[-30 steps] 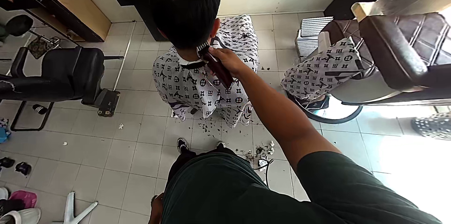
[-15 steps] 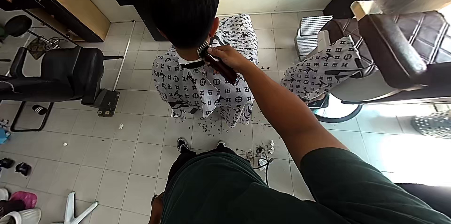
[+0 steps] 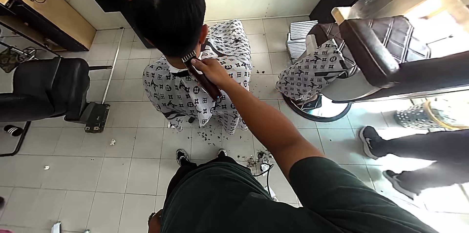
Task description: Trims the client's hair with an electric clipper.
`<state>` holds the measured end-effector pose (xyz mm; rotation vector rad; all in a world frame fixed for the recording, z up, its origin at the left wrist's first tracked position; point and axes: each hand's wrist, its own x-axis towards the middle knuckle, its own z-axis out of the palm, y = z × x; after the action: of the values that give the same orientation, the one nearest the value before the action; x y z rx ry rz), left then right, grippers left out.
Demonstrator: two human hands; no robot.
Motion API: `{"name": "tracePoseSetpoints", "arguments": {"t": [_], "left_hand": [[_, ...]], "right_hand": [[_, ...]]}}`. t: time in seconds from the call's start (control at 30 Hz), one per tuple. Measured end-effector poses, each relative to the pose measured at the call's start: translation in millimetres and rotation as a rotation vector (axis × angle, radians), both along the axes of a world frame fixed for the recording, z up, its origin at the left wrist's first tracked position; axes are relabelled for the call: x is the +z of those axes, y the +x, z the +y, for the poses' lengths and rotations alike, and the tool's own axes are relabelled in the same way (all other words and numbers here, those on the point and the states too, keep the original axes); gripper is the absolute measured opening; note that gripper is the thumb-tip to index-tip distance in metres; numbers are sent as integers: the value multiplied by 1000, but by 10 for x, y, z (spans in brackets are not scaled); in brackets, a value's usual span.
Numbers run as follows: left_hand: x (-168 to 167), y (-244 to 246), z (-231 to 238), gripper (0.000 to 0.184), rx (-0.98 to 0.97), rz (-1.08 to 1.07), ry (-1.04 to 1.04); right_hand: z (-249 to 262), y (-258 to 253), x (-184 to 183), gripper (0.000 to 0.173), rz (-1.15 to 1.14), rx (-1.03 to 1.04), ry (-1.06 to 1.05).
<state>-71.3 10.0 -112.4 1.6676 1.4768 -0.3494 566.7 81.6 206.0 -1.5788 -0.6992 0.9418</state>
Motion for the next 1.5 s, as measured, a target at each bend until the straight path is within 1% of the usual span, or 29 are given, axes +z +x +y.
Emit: {"name": "tracePoseSetpoints", "arguments": {"t": [0.07, 0.13, 0.17, 0.2, 0.3, 0.33, 0.37, 0.47, 0.5, 0.53, 0.6, 0.63, 0.67, 0.77, 0.8, 0.83, 0.9, 0.93, 0.97, 1.07, 1.1, 1.13, 1.2, 1.23, 1.33, 1.43, 1.5], "left_hand": [[3, 5, 17, 22, 61, 0, -3], [-26, 5, 8, 21, 113, 8, -30], [-39, -8, 1, 21, 123, 7, -39], [-38, -10, 1, 21, 122, 9, -43], [41, 45, -3, 21, 133, 2, -43], [83, 76, -8, 21, 147, -10, -38], [139, 116, -22, 21, 161, -30, -33], [181, 136, -71, 23, 151, -45, -41], [212, 148, -72, 23, 143, -43, -42], [249, 173, -71, 23, 143, -43, -40], [300, 208, -86, 22, 133, -34, -28], [301, 203, -86, 23, 118, -17, -29], [265, 186, -86, 24, 113, -14, -33], [100, 70, -125, 26, 107, -58, -44], [81, 46, -135, 26, 108, -77, -47], [74, 33, -142, 26, 111, -87, -49], [38, 2, -158, 25, 142, -95, -57], [12, 1, -158, 25, 174, -96, -64], [-10, 7, -162, 25, 204, -103, -65], [30, 38, -196, 26, 234, -118, -75], [70, 59, -198, 26, 232, -128, -80], [74, 64, -190, 25, 225, -133, -76], [120, 109, -179, 25, 230, -165, -66], [101, 108, -171, 25, 239, -182, -65], [55, 74, -194, 26, 261, -179, -84], [99, 74, -201, 28, 300, -180, -68], [-22, -13, -184, 27, 266, -144, -61]], "right_hand": [[5, -66, 12, 47, 77, -37, 82], [5, -141, 32, 38, 157, -73, 277], [8, -166, 28, 35, 163, -81, 339], [11, -172, 22, 35, 151, -86, 340], [35, -109, -15, 49, 64, -52, 95], [39, -95, -18, 50, 70, -38, 73], [32, -104, -2, 48, 102, -41, 113], [3, -176, 72, 38, 195, -75, 346], [0, -184, 79, 37, 186, -73, 355], [3, -174, 76, 39, 162, -65, 301], [22, -132, 57, 47, 99, -40, 112], [22, -125, 53, 49, 93, -33, 77], [16, -133, 64, 48, 118, -42, 107], [9, -194, 92, 39, 203, -95, 347], [15, -205, 93, 37, 200, -107, 364], [18, -197, 93, 38, 178, -105, 315], [23, -157, 71, 44, 116, -76, 145], [21, -143, 64, 47, 107, -64, 106], [19, -140, 71, 47, 120, -71, 123], [-10, -176, 83, 38, 193, -101, 343], [-21, -173, 72, 37, 198, -100, 361], [-33, -151, 60, 39, 196, -92, 316], [-65, -65, 45, 46, 179, -43, 134], [-79, -14, 45, 49, 186, -12, 78], [-106, 128, 78, 51, 216, 54, 62], [-90, 234, 77, 49, 160, 64, 14], [-84, 279, 55, 47, 167, 56, 67]]}}
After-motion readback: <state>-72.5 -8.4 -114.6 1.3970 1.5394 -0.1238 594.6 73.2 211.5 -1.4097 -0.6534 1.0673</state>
